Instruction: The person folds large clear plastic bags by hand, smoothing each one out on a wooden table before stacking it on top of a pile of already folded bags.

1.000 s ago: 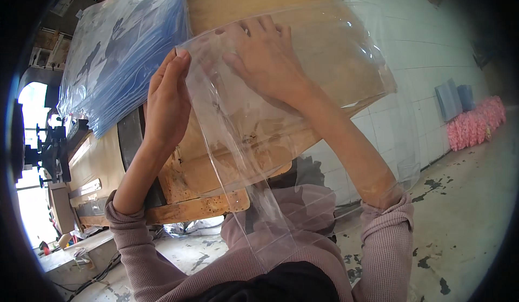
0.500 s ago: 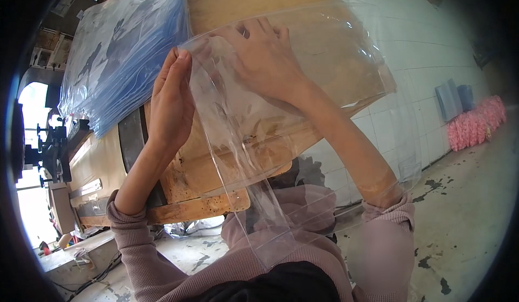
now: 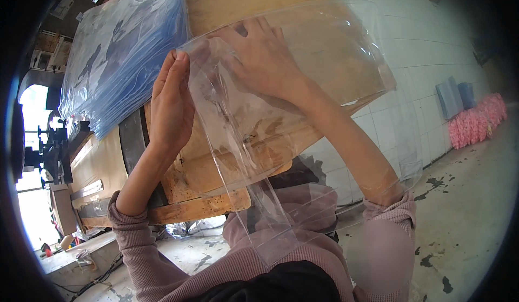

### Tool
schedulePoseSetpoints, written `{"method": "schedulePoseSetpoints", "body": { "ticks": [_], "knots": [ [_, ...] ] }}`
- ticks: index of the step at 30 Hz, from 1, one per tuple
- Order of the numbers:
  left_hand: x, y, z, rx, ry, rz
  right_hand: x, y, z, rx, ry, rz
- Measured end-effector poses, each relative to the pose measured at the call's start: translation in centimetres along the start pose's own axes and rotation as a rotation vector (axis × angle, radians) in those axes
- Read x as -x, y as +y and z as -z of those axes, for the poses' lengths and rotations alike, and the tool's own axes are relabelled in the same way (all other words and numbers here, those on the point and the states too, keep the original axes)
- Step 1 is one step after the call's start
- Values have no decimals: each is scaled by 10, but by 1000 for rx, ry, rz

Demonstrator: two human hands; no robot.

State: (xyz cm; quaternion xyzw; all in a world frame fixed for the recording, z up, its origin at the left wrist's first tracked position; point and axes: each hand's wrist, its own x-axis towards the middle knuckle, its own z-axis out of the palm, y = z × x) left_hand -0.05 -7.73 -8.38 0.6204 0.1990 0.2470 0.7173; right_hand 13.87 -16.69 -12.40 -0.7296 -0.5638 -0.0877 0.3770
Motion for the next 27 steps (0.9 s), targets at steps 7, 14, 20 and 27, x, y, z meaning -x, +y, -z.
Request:
{"method": "schedulePoseSetpoints", "body": {
  "ticks": [7,14,20,27],
  "knots": [
    [1,7,-3,33,50,105,1,-5,3,52,-72,-34],
    [-8,0,4,-230,90,92,3,-5,-3,168,-100,1],
    [-16,-7,9,-458,-60,42,20,-4,11,244,-213,92],
    [-23,-27,26,-690,-38,-160,93,-51,70,406,-484,-7]
  ]
}}
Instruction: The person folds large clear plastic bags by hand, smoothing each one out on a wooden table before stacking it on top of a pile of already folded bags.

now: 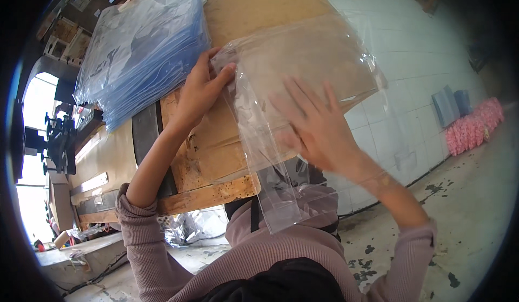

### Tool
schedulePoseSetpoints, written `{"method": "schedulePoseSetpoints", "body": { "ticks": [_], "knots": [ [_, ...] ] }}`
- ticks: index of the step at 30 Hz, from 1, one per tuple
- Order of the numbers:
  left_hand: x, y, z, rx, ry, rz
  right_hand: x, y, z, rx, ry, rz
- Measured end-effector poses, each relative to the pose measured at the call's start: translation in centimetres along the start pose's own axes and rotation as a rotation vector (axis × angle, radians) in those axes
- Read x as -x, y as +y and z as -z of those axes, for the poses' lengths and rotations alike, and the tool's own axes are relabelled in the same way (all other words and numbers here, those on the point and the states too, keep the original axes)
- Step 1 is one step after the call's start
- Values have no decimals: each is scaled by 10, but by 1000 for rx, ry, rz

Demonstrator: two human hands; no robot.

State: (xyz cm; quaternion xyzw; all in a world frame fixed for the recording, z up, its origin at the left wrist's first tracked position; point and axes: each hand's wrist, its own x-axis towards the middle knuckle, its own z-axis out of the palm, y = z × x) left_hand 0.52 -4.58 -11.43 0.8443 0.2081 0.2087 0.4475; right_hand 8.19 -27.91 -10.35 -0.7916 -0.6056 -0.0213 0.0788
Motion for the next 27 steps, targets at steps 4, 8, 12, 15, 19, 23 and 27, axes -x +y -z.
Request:
{"method": "schedulePoseSetpoints", "body": {
  "ticks": [4,8,12,15,19,23,27],
  "knots": [
    [1,14,-8,-25,-2,-37,82,-17,11,-59,-238,-81],
    [2,6,-13,-146,98,-220,115,-20,65,-96,-514,-50],
    [2,7,-12,-207,153,-268,82,0,113,-638,-730,354],
    [2,-3,-18,-127,185,-243,-3,14,124,-587,-395,393],
    [10,11,-22,-253,292,-363,-123,45,85,-304,-114,476],
    [13,15,-21,-156,264,-312,-202,55,38,-472,-352,494],
    [20,29,-24,44,193,-166,-218,60,29,-544,-699,409]
  ]
}}
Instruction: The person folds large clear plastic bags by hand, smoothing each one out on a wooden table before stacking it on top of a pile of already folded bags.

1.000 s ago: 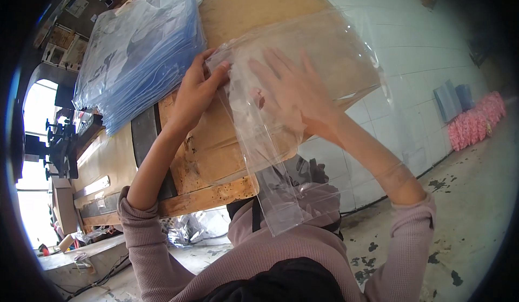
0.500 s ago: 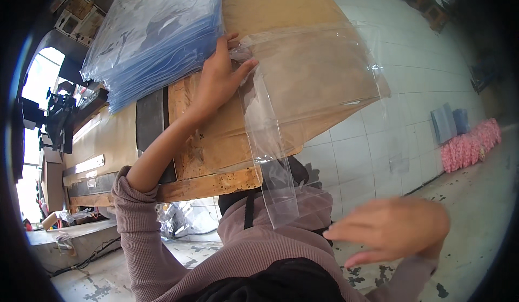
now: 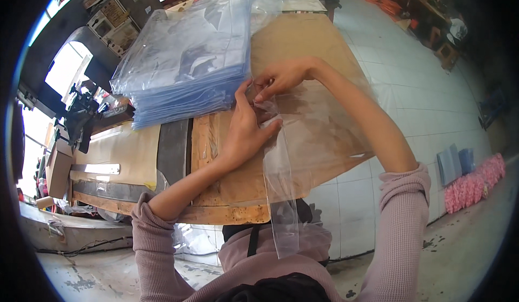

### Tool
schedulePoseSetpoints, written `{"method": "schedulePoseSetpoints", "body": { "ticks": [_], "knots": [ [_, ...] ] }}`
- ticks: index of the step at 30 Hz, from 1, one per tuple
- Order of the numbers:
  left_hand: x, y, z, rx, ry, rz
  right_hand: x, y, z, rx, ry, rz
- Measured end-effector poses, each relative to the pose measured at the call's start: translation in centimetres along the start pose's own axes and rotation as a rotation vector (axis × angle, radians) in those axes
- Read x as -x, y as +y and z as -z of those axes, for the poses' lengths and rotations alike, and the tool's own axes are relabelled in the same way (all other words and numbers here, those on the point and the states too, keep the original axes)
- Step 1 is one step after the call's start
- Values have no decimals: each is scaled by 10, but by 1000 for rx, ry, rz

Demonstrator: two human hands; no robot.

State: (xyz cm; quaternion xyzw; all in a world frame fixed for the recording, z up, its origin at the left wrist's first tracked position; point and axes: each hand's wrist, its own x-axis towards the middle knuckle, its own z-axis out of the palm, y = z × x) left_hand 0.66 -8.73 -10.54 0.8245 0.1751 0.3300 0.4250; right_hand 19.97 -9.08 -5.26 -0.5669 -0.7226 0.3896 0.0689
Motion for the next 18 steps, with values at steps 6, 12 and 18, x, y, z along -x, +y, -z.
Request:
{"method": "schedulePoseSetpoints", "body": {
  "ticks": [6,12,18],
  "knots": [
    [12,9,4,-169,150,-134,39,-19,11,-207,142,141],
    [15,30,3,629,-139,344,64,-40,10,-252,262,168],
    [17,45,8,362,-57,168,75,-72,4,-57,311,154]
  ]
}}
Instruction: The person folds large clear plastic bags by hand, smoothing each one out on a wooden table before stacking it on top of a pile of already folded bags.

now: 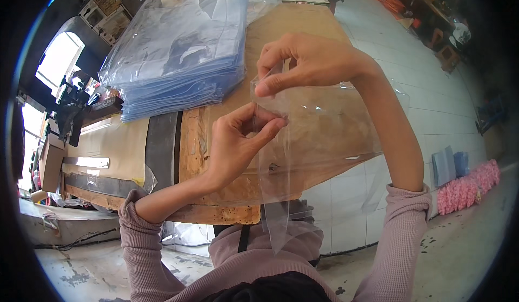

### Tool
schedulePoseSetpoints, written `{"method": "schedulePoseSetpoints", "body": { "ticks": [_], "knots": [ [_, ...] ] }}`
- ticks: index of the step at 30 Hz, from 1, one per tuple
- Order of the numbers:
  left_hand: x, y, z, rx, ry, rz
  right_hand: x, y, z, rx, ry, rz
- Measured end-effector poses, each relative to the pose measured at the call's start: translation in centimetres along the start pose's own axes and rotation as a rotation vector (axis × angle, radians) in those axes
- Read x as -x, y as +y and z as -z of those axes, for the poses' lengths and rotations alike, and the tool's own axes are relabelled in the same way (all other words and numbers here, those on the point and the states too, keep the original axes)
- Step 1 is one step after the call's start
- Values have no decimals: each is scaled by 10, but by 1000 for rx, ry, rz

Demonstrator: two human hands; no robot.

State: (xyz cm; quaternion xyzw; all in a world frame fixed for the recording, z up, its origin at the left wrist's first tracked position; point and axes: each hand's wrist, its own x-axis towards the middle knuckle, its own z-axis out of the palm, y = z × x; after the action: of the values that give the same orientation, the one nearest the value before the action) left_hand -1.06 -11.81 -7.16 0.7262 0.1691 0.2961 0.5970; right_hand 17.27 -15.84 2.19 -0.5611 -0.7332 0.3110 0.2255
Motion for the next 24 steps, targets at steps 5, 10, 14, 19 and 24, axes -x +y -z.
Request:
{"method": "schedulePoseSetpoints", "body": {
  "ticks": [5,10,14,19,24],
  "knots": [
    [2,8,-4,-186,32,-133,3,-5,-2,-18,83,-91],
    [19,-3,-15,61,-52,38,9,-9,-2,37,180,-139],
    [36,4,-20,-9,-116,15,14,-10,-1,76,207,71],
    [54,5,-24,-3,-11,-39,16,-20,-2,70,236,61],
    [86,-2,-31,61,-73,109,27,-21,9,-56,284,73]
  ]
}}
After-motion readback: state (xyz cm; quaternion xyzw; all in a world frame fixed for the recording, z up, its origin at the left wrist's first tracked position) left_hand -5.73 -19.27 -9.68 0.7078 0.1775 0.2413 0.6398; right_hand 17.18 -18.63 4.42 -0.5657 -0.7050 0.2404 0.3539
